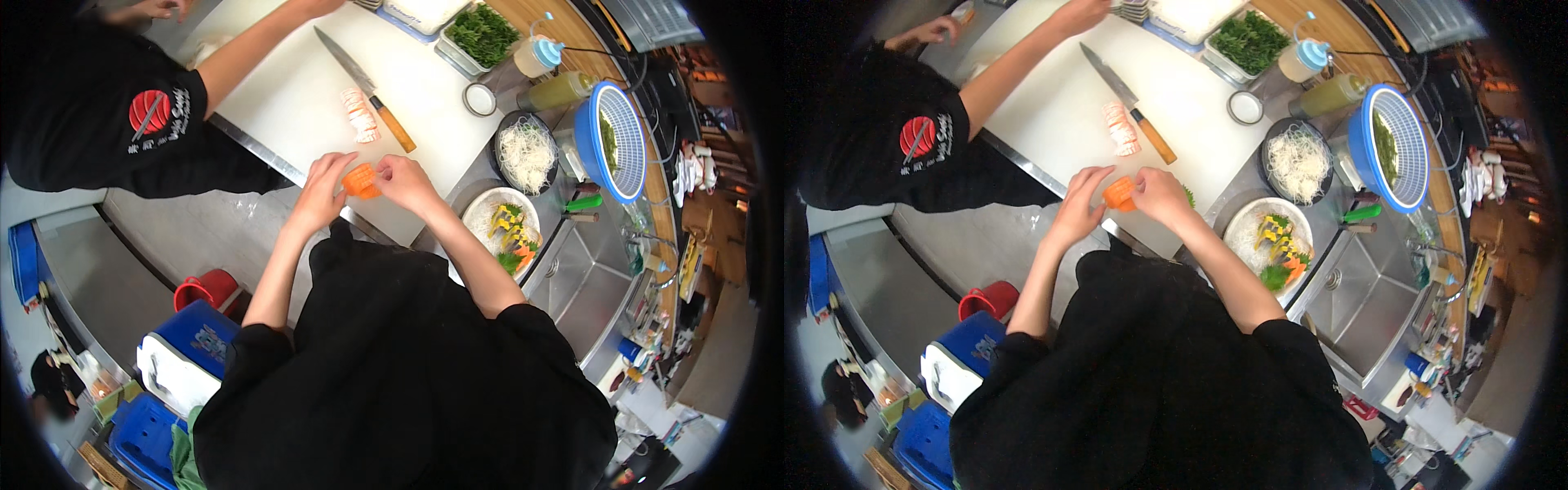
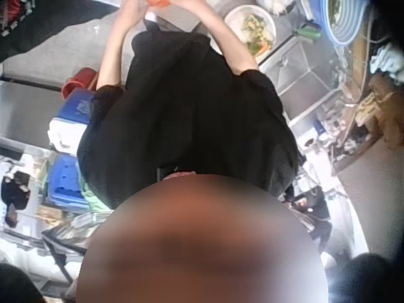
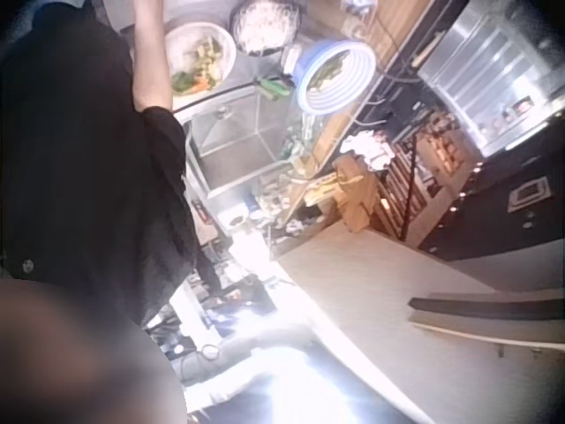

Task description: The person assembles a sushi bowl by placing sliced salmon, shrimp, and garnishes into a bowl containing noodles and vegetables. The person uses hands to arrange the ingredients and occasionally uses a knife to adjust pieces on the cutting board.

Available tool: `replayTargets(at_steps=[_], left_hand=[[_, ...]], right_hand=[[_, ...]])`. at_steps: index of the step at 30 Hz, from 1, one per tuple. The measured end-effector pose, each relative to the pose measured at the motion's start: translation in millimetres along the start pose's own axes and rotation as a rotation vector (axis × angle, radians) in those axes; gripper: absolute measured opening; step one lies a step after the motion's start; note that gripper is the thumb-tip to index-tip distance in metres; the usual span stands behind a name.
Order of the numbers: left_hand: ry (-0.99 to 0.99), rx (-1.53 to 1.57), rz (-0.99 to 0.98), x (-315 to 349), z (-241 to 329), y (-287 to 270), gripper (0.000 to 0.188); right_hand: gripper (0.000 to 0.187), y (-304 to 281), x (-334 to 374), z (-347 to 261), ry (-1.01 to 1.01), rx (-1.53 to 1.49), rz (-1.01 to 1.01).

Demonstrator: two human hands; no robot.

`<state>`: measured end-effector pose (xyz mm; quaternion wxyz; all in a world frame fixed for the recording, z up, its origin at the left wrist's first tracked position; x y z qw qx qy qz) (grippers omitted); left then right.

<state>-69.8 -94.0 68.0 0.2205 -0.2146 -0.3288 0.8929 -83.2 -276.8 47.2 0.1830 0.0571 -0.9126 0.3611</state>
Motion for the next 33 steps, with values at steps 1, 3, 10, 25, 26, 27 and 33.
replayTargets(at_steps=[1, 3, 10, 25, 26, 27, 33], left_hand=[[-0.052, 0.084, -0.106, -6, -9, 8, 0.061], [-0.14, 0.254, -0.322, -14, -22, 24, 0.062], [-0.279, 0.269, -0.441, -25, -39, 37, 0.053], [-0.347, 0.02, -0.253, -22, -41, 42, 0.04], [-0.399, 0.055, -0.172, -22, -32, 34, 0.036], [-0.407, 0.073, -0.083, -18, -33, 33, 0.035], [-0.239, 0.119, 0.123, -29, 61, 22, 0.046]], right_hand=[[0.024, 5, 3, -3, 0.009, -0.023, 0.007], [0.027, 14, 3, 0, 0.02, -0.096, 0.042], [0.026, 37, -4, 32, 0.0, -0.343, 0.122], [0.029, 28, 13, 22, -0.032, -0.31, 0.313], [0.029, 19, 20, 18, -0.054, -0.277, 0.361], [0.03, 15, 22, 12, -0.053, -0.32, 0.252], [0.034, -15, 57, 10, -0.079, -0.945, 0.067]])
Point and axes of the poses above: each hand's wrist, its own x-axis away from the middle knuckle, its own y-axis out of the palm, z = x × y, the point moved 5 cm from there along -x, towards the middle knuckle, and after that the axes turned 1 degree about -x, right-handed, at the moved point
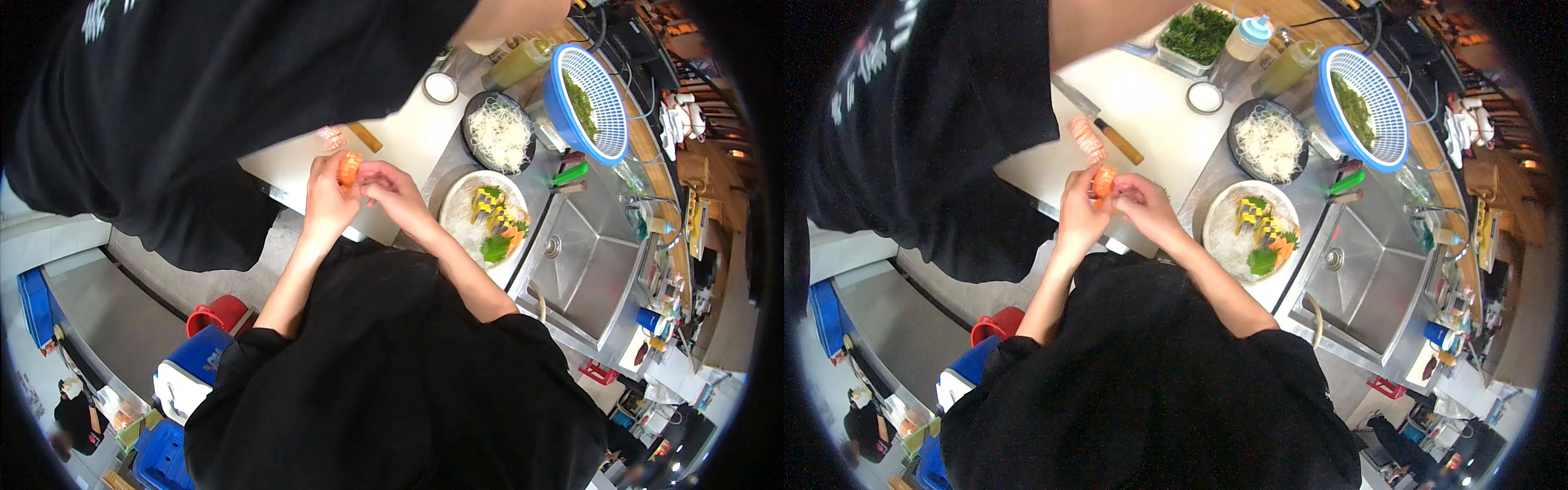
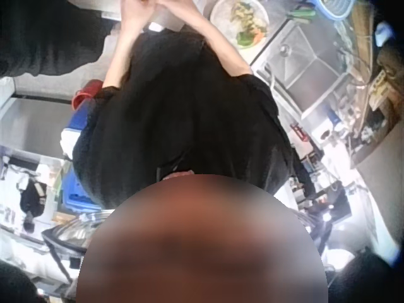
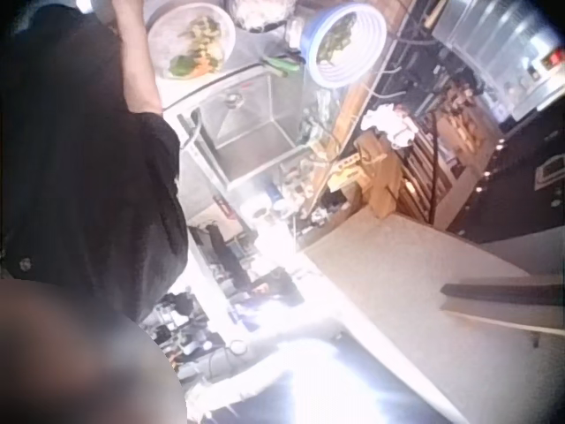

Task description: The person assembles a sushi bowl by placing sliced salmon, shrimp, and garnishes into a bowl containing noodles and vegetables. The person uses hands to arrange the ingredients and occasionally uses a knife to adjust pieces on the cutting board.

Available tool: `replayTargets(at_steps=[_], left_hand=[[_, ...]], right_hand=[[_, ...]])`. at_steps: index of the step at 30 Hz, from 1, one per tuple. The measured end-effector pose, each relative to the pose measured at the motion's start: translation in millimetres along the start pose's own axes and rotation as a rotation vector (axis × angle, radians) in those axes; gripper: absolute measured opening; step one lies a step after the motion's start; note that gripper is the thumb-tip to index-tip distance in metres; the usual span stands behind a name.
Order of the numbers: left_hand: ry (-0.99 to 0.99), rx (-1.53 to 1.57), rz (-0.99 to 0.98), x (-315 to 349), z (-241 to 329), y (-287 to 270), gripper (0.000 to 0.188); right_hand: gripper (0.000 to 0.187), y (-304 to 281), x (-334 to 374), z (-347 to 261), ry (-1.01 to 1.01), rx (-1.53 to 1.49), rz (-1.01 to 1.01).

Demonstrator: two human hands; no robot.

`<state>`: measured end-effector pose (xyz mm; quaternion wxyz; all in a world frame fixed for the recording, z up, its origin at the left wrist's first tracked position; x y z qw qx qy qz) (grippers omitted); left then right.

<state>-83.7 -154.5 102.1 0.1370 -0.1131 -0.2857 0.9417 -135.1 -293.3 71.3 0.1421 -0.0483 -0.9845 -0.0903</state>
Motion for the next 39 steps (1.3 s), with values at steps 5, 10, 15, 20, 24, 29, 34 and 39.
replayTargets(at_steps=[5, 10, 15, 20, 24, 29, 34, 39], left_hand=[[-0.065, 0.336, -0.166, -1, 44, 16, 0.046], [-0.149, 0.489, -0.385, -1, 65, 39, 0.042], [-0.066, 0.407, -0.379, 0, 90, 57, 0.044], [-0.041, 0.475, -0.534, 6, 107, 85, 0.043], [-0.039, 0.52, -0.625, 15, 121, 97, 0.044], [0.055, 0.502, -0.68, 21, 139, 106, 0.049], [0.077, 0.554, -0.761, 24, 147, 121, 0.051], [-0.004, 0.502, -0.876, 34, 142, 132, 0.053]], right_hand=[[0.034, -32, 26, -27, -0.052, -0.058, 0.101], [0.027, -60, 45, -19, -0.148, -0.036, 0.289], [0.024, -74, 82, -39, -0.344, 0.194, 0.423], [0.029, -88, 117, -32, -0.416, 0.173, 0.533], [0.035, -99, 138, -23, -0.376, 0.042, 0.517], [0.034, -107, 155, -22, -0.459, -0.099, 0.595], [0.033, -112, 167, -18, -0.429, -0.182, 0.628], [0.032, -112, 179, -1, -0.335, -0.161, 0.675]])
Point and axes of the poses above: each hand's wrist, its own x-axis away from the middle knuckle, its own y-axis out of the palm, z = x × y, the point moved 5 cm from there along -x, towards the middle knuckle, and after that the axes turned 1 degree about -x, right-handed, at the moved point
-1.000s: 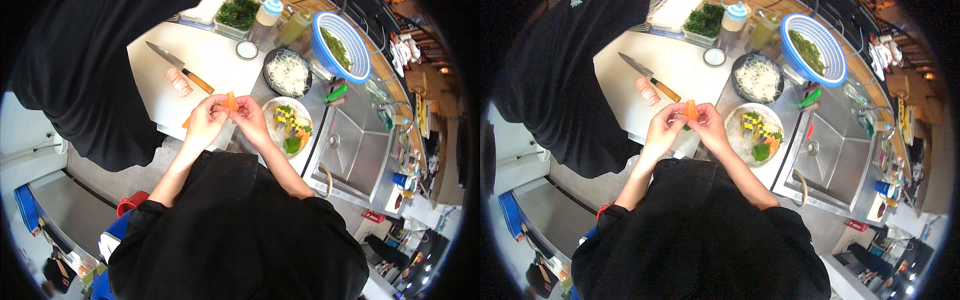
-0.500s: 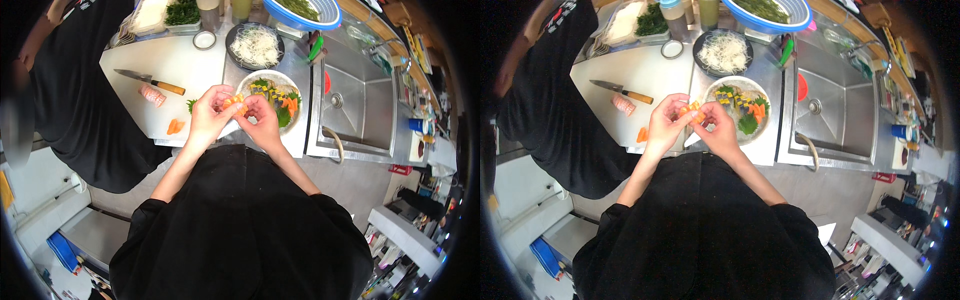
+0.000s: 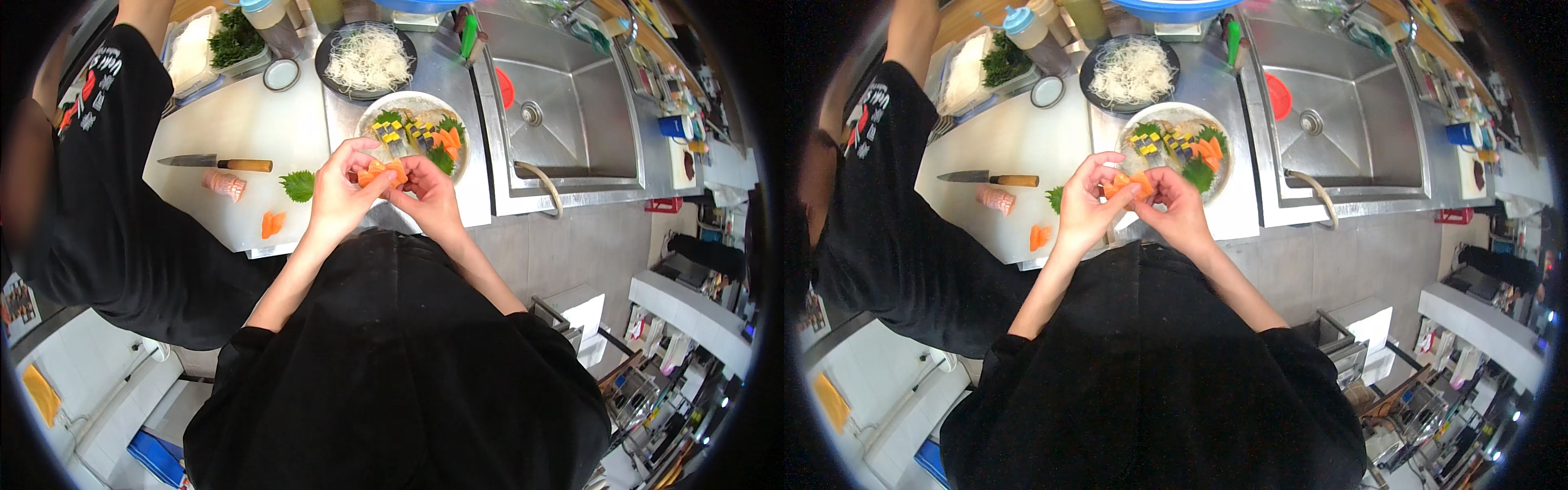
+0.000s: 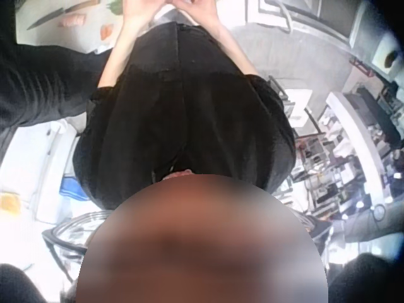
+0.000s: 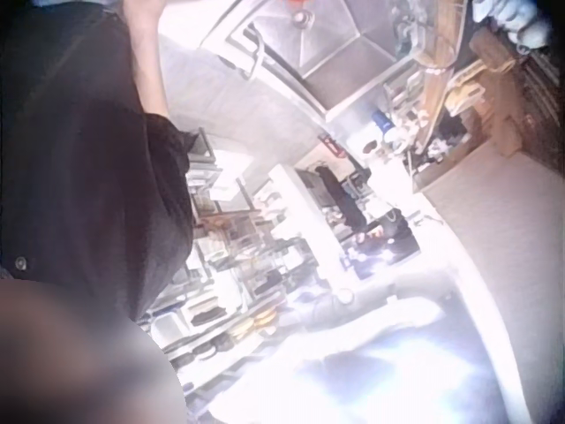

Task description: The person assembles a sushi bowl by placing sliced salmon, shrimp, and garnishes into a bowl containing noodles and vegetables. The person uses hands to arrange the ingredients and occasionally uses a knife to adjust pieces on the cutting board.

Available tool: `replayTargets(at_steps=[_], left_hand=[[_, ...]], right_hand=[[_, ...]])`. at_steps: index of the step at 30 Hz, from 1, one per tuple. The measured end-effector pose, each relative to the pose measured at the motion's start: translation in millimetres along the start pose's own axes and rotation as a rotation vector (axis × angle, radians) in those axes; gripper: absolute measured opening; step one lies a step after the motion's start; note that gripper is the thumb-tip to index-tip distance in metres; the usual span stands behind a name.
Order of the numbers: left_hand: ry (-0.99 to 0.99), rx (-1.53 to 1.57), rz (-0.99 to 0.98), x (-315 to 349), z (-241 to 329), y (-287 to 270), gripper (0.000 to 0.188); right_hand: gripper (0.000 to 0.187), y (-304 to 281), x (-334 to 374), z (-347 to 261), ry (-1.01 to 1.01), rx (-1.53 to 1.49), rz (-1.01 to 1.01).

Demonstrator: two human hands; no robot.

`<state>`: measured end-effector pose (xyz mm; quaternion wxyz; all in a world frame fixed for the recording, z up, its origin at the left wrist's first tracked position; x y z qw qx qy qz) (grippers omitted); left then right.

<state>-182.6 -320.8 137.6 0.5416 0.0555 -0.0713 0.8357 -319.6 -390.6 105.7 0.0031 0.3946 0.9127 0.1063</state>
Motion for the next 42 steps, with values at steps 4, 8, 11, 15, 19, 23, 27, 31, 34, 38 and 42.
replayTargets(at_steps=[4, 8, 11, 15, 19, 23, 27, 31, 34, 38, 42], left_hand=[[0.048, -0.072, -0.168, 8, -8, 12, 0.063], [-0.053, -0.129, -0.311, 12, -40, 23, 0.071], [-0.018, -0.153, -0.329, 7, -48, 34, 0.069], [-0.019, -0.103, -0.365, -1, -41, 48, 0.069], [-0.095, -0.053, -0.419, -5, -65, 63, 0.07], [-0.09, -0.109, -0.436, -7, -73, 78, 0.071], [-0.001, -0.185, -0.396, -25, -65, 83, 0.067], [0.018, -0.318, -0.321, -49, -76, 88, 0.064], [0.077, -0.411, -0.237, -57, -85, 96, 0.063], [0.173, -0.482, -0.143, -62, -85, 103, 0.061], [0.192, -0.507, -0.135, -62, -82, 103, 0.061]], right_hand=[[0.031, -17, 24, 17, 0.079, -0.014, 0.084], [0.032, -34, 47, 35, 0.176, -0.07, 0.135], [0.033, -42, 58, 38, 0.172, 0.023, 0.189], [0.033, -53, 60, 34, 0.105, 0.117, 0.25], [0.033, -66, 68, 49, 0.164, 0.14, 0.282], [0.03, -78, 70, 59, 0.151, 0.206, 0.332], [0.032, -85, 56, 51, 0.185, 0.334, 0.418], [0.039, -87, 29, 51, -0.049, 0.738, 0.442], [0.039, -91, 22, 58, -0.003, 0.705, 0.518], [0.042, -96, 18, 63, -0.07, 0.745, 0.596], [0.04, -92, 28, 47, -0.212, 0.882, 0.572]])
Point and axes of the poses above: each hand's wrist, its own x-axis away from the middle knuckle, its own y-axis out of the palm, z = x × y, the point moved 5 cm from there along -x, towards the middle knuckle, and after that the axes turned 1 degree about -x, right-handed, at the moved point
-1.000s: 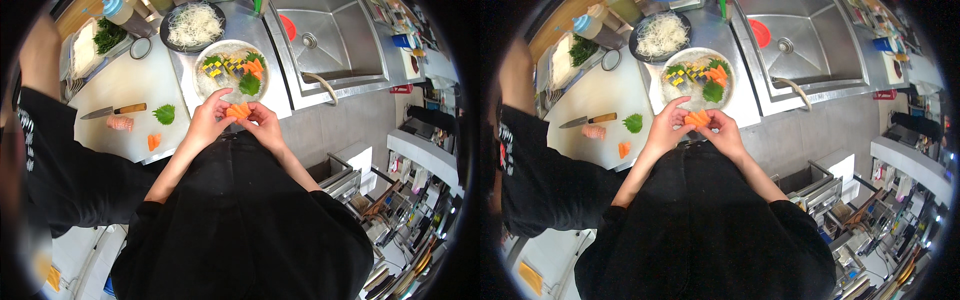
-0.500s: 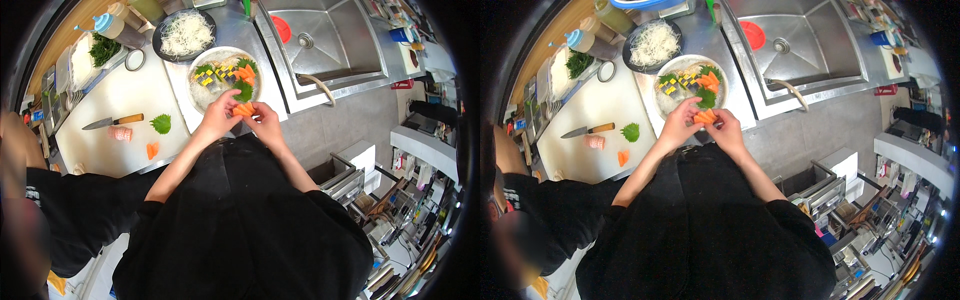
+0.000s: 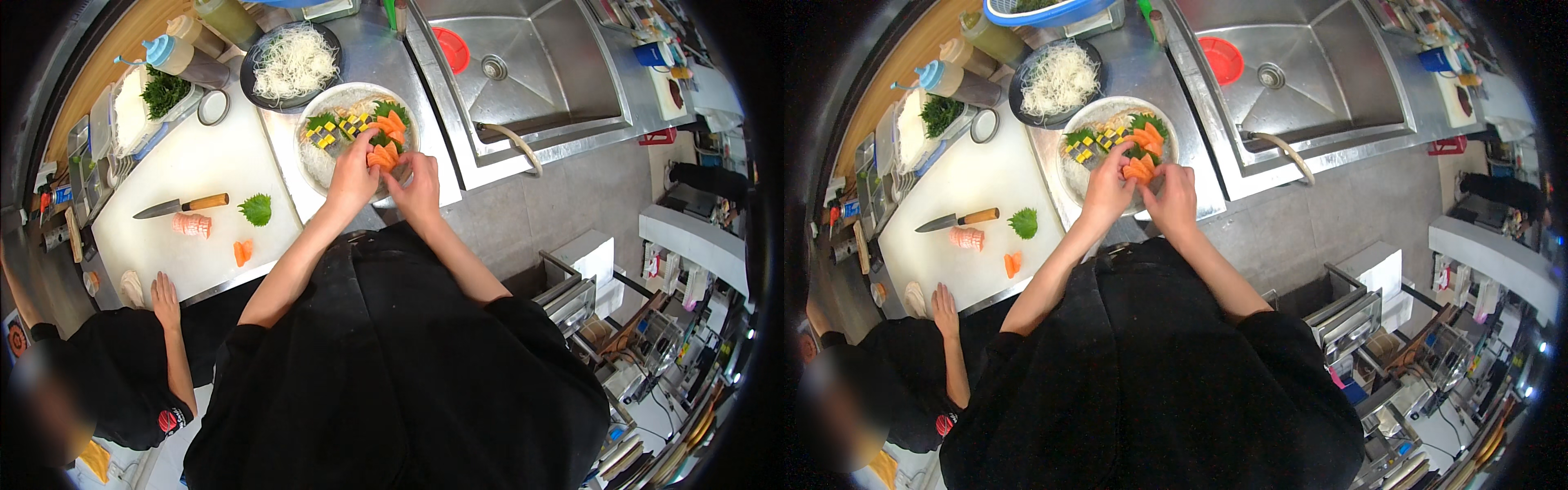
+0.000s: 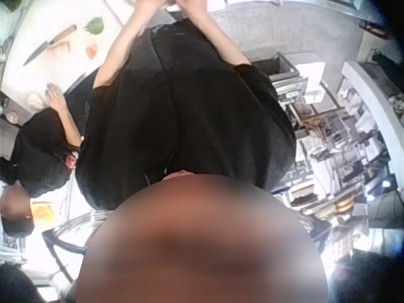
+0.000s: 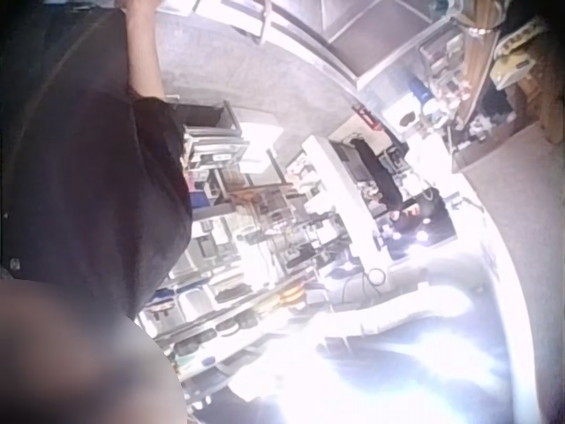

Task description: The person assembles a sushi bowl by placing sliced salmon, shrimp, and garnishes into a bowl containing noodles and vegetables. The person uses hands to arrange the ingredients and occasionally uses a knife to adjust pieces on the cutting board.

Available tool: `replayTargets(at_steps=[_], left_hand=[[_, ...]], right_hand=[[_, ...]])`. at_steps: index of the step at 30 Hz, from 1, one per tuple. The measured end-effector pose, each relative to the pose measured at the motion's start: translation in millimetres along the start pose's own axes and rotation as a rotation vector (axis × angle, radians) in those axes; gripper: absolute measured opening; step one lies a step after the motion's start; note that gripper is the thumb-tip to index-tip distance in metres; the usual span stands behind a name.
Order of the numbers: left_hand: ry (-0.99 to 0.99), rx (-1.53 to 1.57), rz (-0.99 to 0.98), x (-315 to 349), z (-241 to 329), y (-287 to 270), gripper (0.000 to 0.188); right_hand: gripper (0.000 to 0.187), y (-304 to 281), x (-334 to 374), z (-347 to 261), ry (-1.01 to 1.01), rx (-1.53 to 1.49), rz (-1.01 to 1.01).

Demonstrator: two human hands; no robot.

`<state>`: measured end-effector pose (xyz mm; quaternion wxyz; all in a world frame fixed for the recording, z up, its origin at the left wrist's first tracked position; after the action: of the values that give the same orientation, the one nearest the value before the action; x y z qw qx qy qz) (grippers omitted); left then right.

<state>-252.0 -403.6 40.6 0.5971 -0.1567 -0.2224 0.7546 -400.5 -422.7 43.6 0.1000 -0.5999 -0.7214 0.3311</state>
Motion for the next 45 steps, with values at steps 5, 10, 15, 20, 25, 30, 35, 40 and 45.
replayTargets(at_steps=[5, 10, 15, 20, 25, 30, 35, 40, 45], left_hand=[[0.105, -0.003, 0.063, 2, 8, -1, 0.064], [0.081, 0.009, 0.126, 5, 12, -3, 0.067], [-0.038, -0.046, 0.128, 9, 11, -5, 0.069], [-0.052, -0.097, 0.13, 13, 15, -11, 0.07], [-0.079, -0.081, 0.088, 16, 11, -8, 0.07], [-0.1, -0.009, 0.068, 17, 0, -5, 0.073], [-0.042, 0.059, 0.13, 63, 5, -40, 0.068], [-0.264, 0.106, 0.385, 161, -42, -119, 0.038], [-0.332, -0.261, 0.704, 245, -104, -193, 0.037]], right_hand=[[0.026, 6, 2, 11, -0.021, 0.006, -0.047], [0.021, 0, 2, 1, -0.03, 0.051, 0.026], [0.019, 8, -4, 6, -0.068, 0.092, 0.051], [0.017, -3, 0, 5, -0.068, 0.095, 0.04], [0.017, -2, 0, 7, -0.101, 0.147, 0.025], [0.014, -8, -2, 0, -0.119, 0.127, 0.0], [0.011, -33, 8, -36, -0.21, 0.063, -0.069], [0.011, 30, 21, -69, -0.116, -0.224, -0.617], [0.025, 143, 52, -115, 0.163, -0.276, -1.381]])
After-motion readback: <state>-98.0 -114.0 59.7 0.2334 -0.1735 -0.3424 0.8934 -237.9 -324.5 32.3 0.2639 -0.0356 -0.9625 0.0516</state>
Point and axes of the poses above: each hand's wrist, its own x-axis away from the middle knuckle, its own y-axis out of the palm, z = x × y, the point moved 5 cm from there along -x, towards the middle knuckle, and after that the axes turned 1 degree about -x, right-handed, at the moved point
